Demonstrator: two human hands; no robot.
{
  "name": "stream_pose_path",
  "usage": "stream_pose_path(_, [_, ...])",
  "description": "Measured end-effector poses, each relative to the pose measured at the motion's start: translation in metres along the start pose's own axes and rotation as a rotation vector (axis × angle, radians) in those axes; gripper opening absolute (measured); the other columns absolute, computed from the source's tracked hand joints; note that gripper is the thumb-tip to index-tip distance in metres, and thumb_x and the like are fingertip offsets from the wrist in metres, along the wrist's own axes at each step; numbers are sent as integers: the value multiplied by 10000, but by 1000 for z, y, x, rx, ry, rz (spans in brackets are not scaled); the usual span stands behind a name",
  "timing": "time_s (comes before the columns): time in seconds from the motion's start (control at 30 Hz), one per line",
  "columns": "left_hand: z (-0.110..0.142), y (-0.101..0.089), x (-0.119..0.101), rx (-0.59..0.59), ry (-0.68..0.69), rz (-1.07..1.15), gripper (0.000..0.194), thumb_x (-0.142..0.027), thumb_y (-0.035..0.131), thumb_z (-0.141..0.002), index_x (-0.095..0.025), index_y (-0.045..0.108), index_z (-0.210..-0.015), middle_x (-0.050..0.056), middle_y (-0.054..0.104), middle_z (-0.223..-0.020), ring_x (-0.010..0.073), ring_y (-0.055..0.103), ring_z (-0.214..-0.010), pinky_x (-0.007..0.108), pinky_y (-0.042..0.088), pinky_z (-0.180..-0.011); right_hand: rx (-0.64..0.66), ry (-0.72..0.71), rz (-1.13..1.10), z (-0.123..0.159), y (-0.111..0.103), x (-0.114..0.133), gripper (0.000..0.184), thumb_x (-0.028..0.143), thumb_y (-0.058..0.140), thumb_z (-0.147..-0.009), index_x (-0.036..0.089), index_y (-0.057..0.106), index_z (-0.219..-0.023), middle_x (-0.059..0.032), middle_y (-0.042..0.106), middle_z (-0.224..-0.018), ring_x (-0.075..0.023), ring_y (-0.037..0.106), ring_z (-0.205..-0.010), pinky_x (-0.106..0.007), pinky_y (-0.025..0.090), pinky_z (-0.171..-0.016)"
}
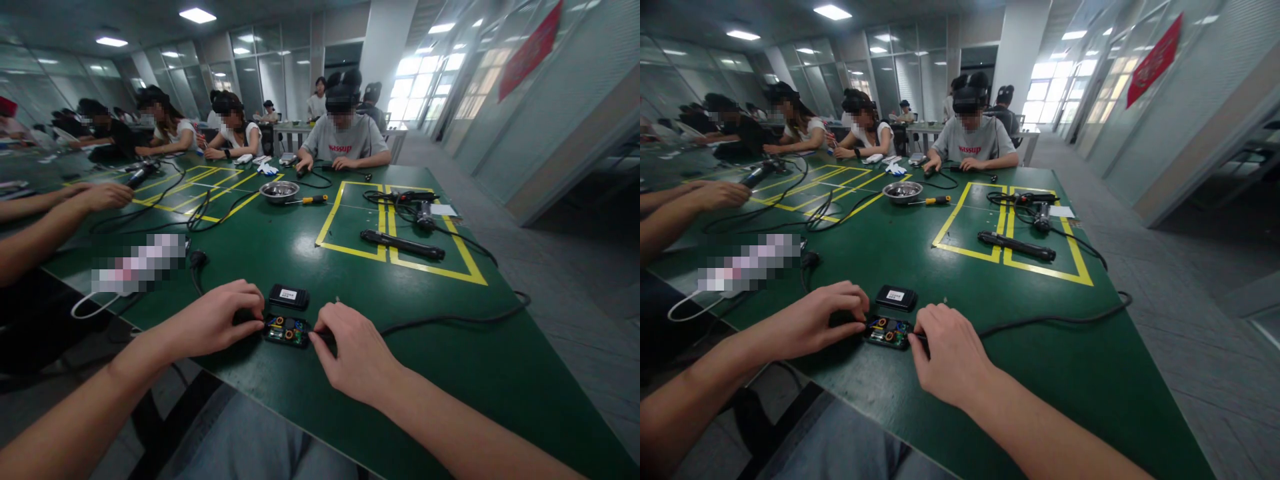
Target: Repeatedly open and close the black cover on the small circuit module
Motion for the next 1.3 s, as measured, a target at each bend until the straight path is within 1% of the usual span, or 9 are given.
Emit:
stream_pose_path(0.13, [-12, -6, -6, -112, 23, -39, 203, -263, 594, -1055, -223, 793, -1074, 96, 730, -1266, 254, 701, -1163, 383, 553, -1046, -12, -4, -2, 0, 0, 0, 139, 145, 615, -955, 231, 537, -877, -35, 629, -840, -236, 605, -801, -428, 505, -861])
stream_pose_path(0.27, [-27, 5, 3, -139, 1, -45, 317, -268, 583, -1077, -272, 795, -1313, 105, 710, -1427, 281, 680, -1301, 443, 534, -1147, -17, -27, 13, 0, -1, 2, 119, 152, 613, -929, 231, 535, -885, -47, 632, -852, -245, 589, -811, -440, 498, -875])
stream_pose_path(0.37, [-36, 16, 11, -66, -17, -41, 300, -277, 672, -1041, -290, 810, -1307, 91, 751, -1381, 280, 711, -1255, 439, 550, -1131, -18, -35, 17, 0, -1, 3, 115, 148, 601, -922, 231, 533, -881, -49, 632, -856, -242, 576, -809, -433, 483, -869])
stream_pose_path(0.47, [-36, 12, 11, -85, -32, -23, 290, -254, 692, -1027, -269, 809, -1293, 85, 779, -1296, 268, 732, -1189, 417, 570, -1095, -24, -31, 26, 0, -1, 3, 107, 151, 598, -919, 229, 537, -879, -50, 630, -857, -240, 562, -808, -416, 460, -832])
stream_pose_path(0.63, [-15, -2, -8, -135, 36, 87, 336, -298, 637, -1086, -290, 747, -1404, 89, 743, -1357, 251, 710, -1228, 387, 571, -1095, -20, -34, 41, 0, 0, 3, 90, 154, 587, -933, 223, 550, -889, -54, 636, -878, -246, 558, -829, -417, 437, -827])
stream_pose_path(0.8, [-1, 9, -19, -14, 97, 57, 368, -258, 598, -1110, -352, 736, -1438, 83, 733, -1379, 244, 698, -1231, 381, 570, -1083, -4, -28, 52, 0, 0, 4, 84, 157, 578, -940, 223, 555, -893, -61, 641, -889, -248, 553, -833, -424, 442, -843])
stream_pose_path(1.03, [-1, 13, -23, 8, 146, -28, 380, -216, 651, -1083, -361, 745, -1421, 74, 742, -1360, 248, 687, -1204, 366, 569, -1041, -8, -37, 64, 0, -2, 4, 77, 160, 575, -938, 224, 557, -899, -63, 636, -886, -247, 546, -834, -406, 435, -809])
stream_pose_path(1.2, [4, 18, -25, -29, 150, 5, 369, -237, 616, -1103, -342, 731, -1438, 89, 734, -1357, 247, 678, -1201, 382, 572, -1042, 4, -29, 65, 0, 1, 3, 75, 155, 575, -936, 219, 564, -899, -66, 641, -887, -250, 555, -840, -415, 450, -822])
stream_pose_path(1.3, [7, 22, -27, -116, 152, 51, 341, -233, 588, -1106, -286, 740, -1407, 114, 737, -1331, 251, 673, -1188, 405, 579, -1044, -2, -16, 48, 0, 0, 3, 75, 157, 578, -939, 202, 614, -987, -76, 660, -923, -256, 578, -855, -427, 473, -843])
Point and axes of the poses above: each hand's wrist, its own z-axis away from the middle knuckle, its own y-axis out of the palm, x = y × z, the point moved 7 cm from there along -z, towards the middle knuckle
